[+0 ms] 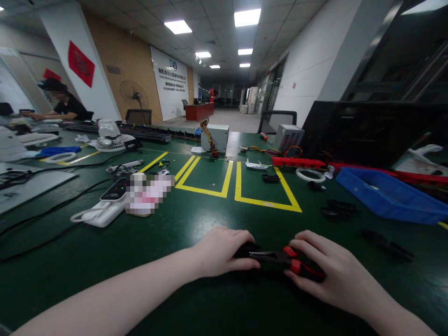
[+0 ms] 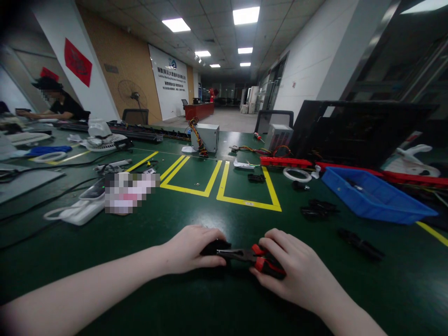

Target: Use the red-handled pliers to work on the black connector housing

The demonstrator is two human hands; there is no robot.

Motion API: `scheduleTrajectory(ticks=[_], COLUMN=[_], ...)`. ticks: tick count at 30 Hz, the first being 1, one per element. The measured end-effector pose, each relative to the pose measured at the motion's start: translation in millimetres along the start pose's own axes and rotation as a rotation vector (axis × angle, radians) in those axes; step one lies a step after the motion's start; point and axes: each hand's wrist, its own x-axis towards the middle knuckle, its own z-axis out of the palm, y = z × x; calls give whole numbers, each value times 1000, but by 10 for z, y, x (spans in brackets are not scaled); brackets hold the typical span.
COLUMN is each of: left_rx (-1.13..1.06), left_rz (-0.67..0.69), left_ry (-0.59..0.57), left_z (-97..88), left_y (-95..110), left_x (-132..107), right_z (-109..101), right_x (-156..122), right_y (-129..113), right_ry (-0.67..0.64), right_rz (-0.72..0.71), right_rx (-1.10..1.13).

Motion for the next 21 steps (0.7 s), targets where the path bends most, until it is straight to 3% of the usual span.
scheduleTrajectory(ticks=[21], left_rx=[-132], left_rz=[-54], left_ry=[-31], left_z=[-16], left_y=[-54], left_x=[0], right_z=[66], right_x=[-11], right_y=[-61], right_ry=[-35], right_rz=[42], right_rx=[31])
